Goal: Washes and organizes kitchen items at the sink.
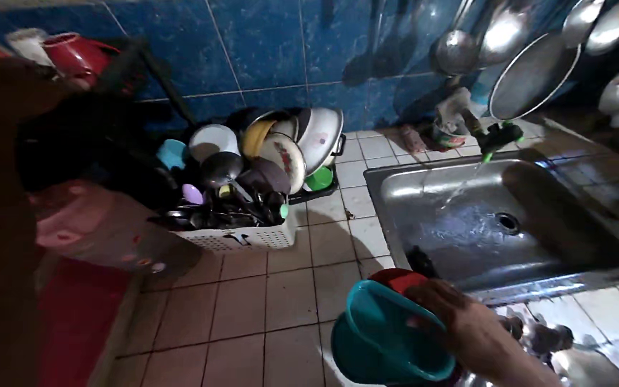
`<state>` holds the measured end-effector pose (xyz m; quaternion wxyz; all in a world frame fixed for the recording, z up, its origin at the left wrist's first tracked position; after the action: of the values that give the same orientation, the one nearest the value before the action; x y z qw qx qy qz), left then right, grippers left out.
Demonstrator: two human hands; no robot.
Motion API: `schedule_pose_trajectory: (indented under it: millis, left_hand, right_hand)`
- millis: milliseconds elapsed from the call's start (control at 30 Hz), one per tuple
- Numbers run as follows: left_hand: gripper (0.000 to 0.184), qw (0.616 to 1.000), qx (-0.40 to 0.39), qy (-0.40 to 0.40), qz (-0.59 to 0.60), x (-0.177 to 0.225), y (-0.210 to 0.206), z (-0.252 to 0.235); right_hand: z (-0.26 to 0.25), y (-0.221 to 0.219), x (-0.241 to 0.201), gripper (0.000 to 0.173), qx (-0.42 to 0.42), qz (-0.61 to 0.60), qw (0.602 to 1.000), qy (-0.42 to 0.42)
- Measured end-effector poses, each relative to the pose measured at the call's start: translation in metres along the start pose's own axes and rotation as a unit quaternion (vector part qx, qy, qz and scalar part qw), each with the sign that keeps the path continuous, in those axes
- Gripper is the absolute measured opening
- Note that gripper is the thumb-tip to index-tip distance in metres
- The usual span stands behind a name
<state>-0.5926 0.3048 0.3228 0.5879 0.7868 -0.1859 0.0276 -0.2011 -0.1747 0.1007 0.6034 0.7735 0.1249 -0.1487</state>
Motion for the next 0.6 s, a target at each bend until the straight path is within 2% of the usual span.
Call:
schedule_pose_trajectory:
  millis: [100,200,267,367,433,467,600]
  left_hand:
    - [0.068,0.999,0.031,-0.015,0.017,0.003,-0.001,0.005]
    - [0.059,0.995,0.083,-0.049,0.031,0.032,0.015,0.038]
    - [0.051,0.986,0.121,-0.113,-0.002,0.055,0.027,0.070]
    - [0.045,0.952,0.147,-0.264,-0.042,0.081,0.030,0.111]
    - [0.050,0.918,0.157,-0.361,-0.040,0.083,0.013,0.126]
    - [0.052,0.910,0.154,-0.383,-0.035,0.093,0.007,0.142]
    - [0.043,0.926,0.088,-0.364,-0.052,0.174,-0.023,0.224]
  right_hand:
    - [0.003,-0.025,-0.004,0.023,0.007,0.100,0.995,0.030]
    - [-0.001,-0.025,-0.002,0.016,-0.006,0.056,0.997,0.046]
    - [-0.007,-0.012,0.001,0.018,-0.035,-0.027,0.999,0.028]
    - [-0.016,0.026,0.023,0.022,-0.013,-0.098,0.994,-0.035]
    - [-0.025,0.053,0.059,0.026,-0.007,-0.139,0.984,-0.109]
    - [-0.031,0.062,0.083,0.028,-0.004,-0.155,0.977,-0.147]
    - [-0.054,0.066,0.214,0.034,0.003,-0.149,0.939,-0.311]
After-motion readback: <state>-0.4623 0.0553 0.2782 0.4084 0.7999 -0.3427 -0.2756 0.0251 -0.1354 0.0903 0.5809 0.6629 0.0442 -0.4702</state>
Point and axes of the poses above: each hand's wrist, its own z-axis away from the middle knuckle, its own y-axis out of the back of the hand, x = y × z, the point moved 3 cm from there along -z, towards the middle knuckle, and after that the axes turned 2 degrees about z, right-handed, at the moved point
